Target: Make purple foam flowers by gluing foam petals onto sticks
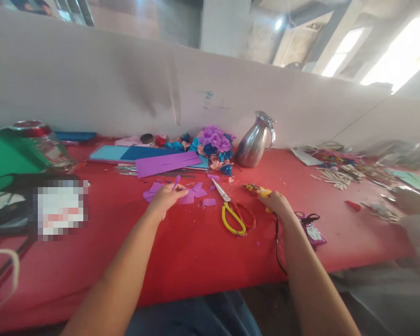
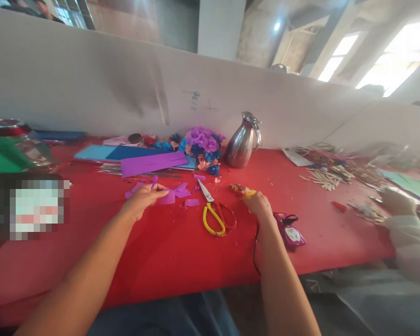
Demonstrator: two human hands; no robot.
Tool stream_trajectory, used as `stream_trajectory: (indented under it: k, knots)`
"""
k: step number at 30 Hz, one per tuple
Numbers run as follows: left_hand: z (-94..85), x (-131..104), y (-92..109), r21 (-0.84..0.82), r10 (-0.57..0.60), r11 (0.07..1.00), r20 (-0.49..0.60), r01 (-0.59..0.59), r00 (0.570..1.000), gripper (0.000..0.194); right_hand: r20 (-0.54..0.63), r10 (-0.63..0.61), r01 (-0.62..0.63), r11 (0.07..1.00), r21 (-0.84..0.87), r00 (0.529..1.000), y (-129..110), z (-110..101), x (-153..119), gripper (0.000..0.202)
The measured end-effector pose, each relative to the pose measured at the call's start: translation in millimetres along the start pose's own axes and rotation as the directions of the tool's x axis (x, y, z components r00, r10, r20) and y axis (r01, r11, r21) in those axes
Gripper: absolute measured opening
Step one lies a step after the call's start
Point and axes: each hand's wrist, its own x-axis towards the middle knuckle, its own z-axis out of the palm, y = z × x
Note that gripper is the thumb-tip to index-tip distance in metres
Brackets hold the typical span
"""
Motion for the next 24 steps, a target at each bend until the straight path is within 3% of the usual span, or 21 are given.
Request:
stream_trajectory:
  k: [3, 7, 12, 14, 15, 17, 18, 20, 24]
  knots:
    - [-2.8, -1, 0, -0.011, -0.07, 0.997, 0.03, 0.07, 0.997, 0.024, 0.021, 0.079, -0.079, 0.996, 0.031, 0.997, 9, 7, 8, 0.022]
    - [-4.1, -7, -2, -0.092, -0.152, 0.983, 0.066, 0.158, 0.986, 0.027, 0.033, 0.073, -0.077, 0.984, 0.162, 0.997, 15, 12, 13, 0.02]
    - [2.4, -17, -15, 0.002, -0.094, 0.996, 0.008, 0.093, 0.996, 0.019, 0.058, 0.024, -0.048, 0.887, 0.46, 0.998, 12, 12, 3, 0.011]
    - [6.8, -18, -20, 0.041, -0.023, 0.999, -0.036, 0.025, 0.999, 0.016, 0.068, -0.058, 0.003, 0.785, 0.619, 0.996, 2, 10, -9, 0.006]
    - [8.9, -18, -23, 0.053, 0.003, 0.999, -0.051, 0.0, 0.999, 0.014, 0.075, -0.114, 0.028, 0.708, 0.706, 0.991, -4, 8, -18, 0.013]
    - [12.1, -17, -27, 0.071, 0.026, 0.997, -0.079, -0.02, 0.997, 0.012, 0.095, -0.27, 0.026, 0.415, 0.909, 0.958, -19, 6, -41, 0.029]
    - [13.0, -16, -29, 0.08, 0.025, 0.997, -0.092, -0.018, 0.995, 0.012, 0.118, -0.325, 0.003, 0.349, 0.937, 0.938, -27, 6, -55, 0.034]
    - [13.7, -15, -32, 0.089, 0.019, 0.996, -0.116, -0.009, 0.993, 0.013, 0.167, -0.402, -0.02, 0.345, 0.938, 0.9, -43, 9, -81, 0.038]
    - [11.9, -14, -35, 0.086, -0.007, 0.996, -0.125, 0.018, 0.992, 0.016, 0.231, -0.503, 0.018, 0.441, 0.897, 0.833, -69, 23, -118, 0.036]
